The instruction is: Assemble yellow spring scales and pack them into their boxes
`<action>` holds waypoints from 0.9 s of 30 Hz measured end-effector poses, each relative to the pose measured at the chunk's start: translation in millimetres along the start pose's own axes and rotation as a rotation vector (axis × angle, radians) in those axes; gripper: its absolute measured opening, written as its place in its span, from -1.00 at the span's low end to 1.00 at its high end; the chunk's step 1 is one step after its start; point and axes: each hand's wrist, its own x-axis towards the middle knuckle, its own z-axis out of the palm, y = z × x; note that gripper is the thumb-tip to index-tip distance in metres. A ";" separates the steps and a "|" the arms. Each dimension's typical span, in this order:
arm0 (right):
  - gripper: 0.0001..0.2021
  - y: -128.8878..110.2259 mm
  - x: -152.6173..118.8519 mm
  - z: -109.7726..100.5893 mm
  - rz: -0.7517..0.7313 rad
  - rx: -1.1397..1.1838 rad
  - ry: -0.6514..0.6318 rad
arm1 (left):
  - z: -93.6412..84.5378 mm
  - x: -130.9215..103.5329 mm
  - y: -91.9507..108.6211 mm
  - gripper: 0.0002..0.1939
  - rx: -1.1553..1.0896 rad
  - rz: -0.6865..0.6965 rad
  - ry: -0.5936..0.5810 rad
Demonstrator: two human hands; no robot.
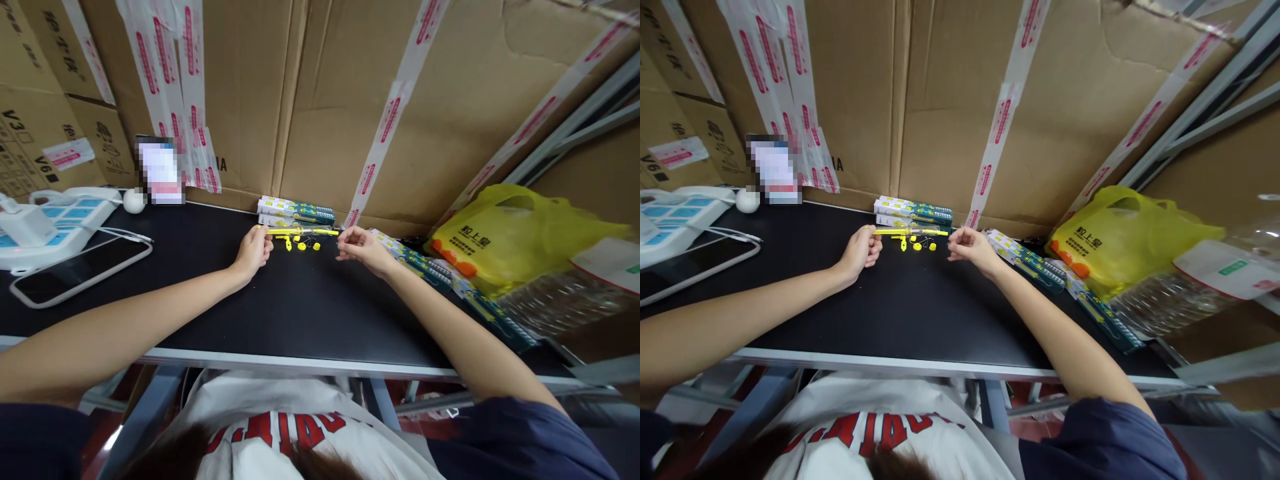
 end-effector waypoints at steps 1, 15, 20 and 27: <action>-0.61 -1.8 -3.0 -0.9 -0.004 0.017 0.002 | -0.2 -0.1 -0.5 -0.78 0.010 0.004 -0.004; -0.68 -10.1 -4.5 -2.8 -0.144 -0.063 -0.083 | 0.9 -2.8 0.6 -0.80 0.091 0.004 -0.045; -0.76 -11.3 -4.0 -4.8 -0.215 -0.221 -0.102 | 1.6 -3.5 1.3 -0.82 0.094 0.014 -0.042; -0.82 -18.6 -12.0 4.1 -0.332 -0.398 -0.094 | 0.5 -3.8 -0.3 -0.80 0.088 0.017 -0.057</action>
